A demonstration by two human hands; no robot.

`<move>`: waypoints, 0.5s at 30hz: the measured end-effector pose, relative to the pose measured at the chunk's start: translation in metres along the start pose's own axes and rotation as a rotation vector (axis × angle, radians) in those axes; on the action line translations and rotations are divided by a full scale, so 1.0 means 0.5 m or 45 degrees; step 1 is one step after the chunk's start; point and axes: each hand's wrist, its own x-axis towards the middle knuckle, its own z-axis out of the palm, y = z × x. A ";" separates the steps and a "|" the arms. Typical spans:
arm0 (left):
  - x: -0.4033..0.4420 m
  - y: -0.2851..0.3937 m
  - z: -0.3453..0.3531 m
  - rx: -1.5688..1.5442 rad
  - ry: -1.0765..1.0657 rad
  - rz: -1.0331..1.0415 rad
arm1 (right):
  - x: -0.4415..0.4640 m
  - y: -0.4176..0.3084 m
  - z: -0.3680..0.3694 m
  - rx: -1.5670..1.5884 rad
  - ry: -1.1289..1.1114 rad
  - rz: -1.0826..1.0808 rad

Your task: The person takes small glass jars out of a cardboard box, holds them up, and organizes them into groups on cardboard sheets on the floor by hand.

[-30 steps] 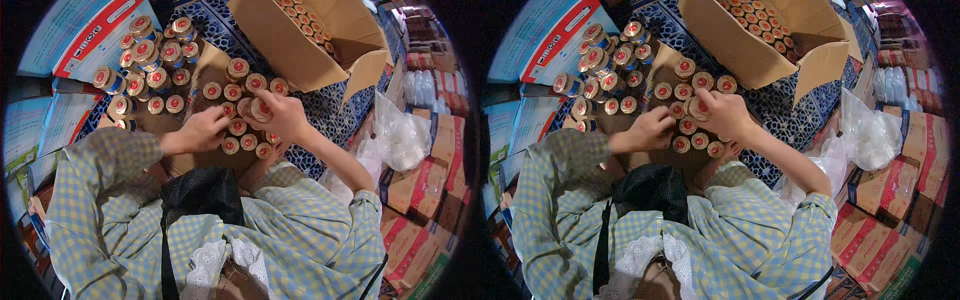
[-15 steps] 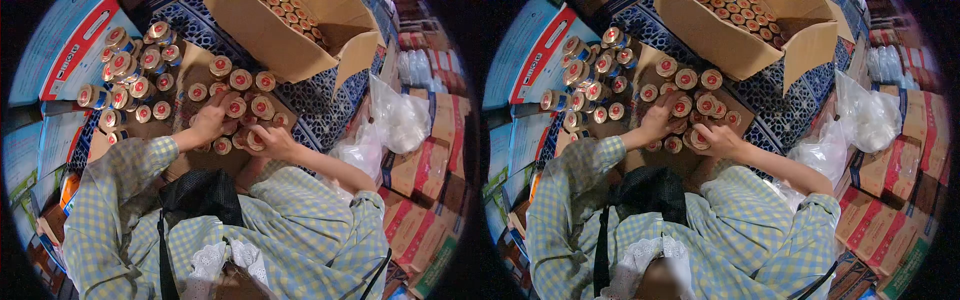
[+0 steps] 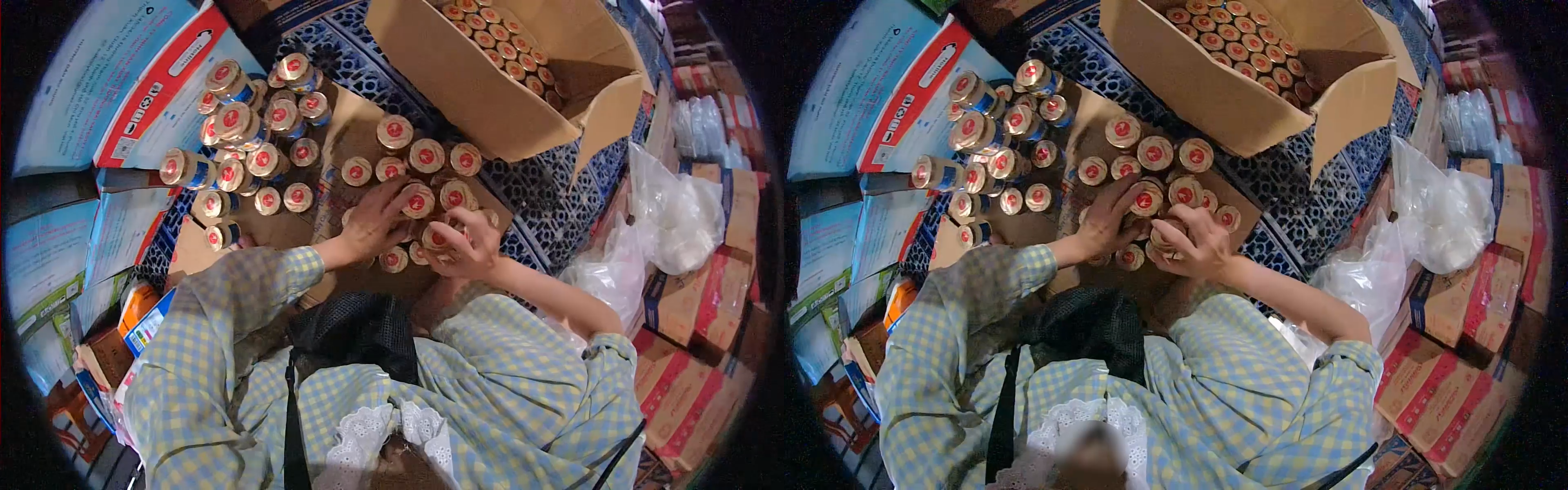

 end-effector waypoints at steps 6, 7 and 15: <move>-0.010 -0.008 0.006 0.065 -0.035 -0.025 | 0.095 -0.007 -0.020 -0.221 -0.286 0.065; -0.011 -0.008 0.009 0.061 -0.031 -0.023 | 0.097 -0.006 -0.017 -0.227 -0.289 0.066; -0.013 -0.009 0.012 0.079 -0.023 -0.031 | 0.092 -0.004 -0.009 -0.291 -0.376 0.094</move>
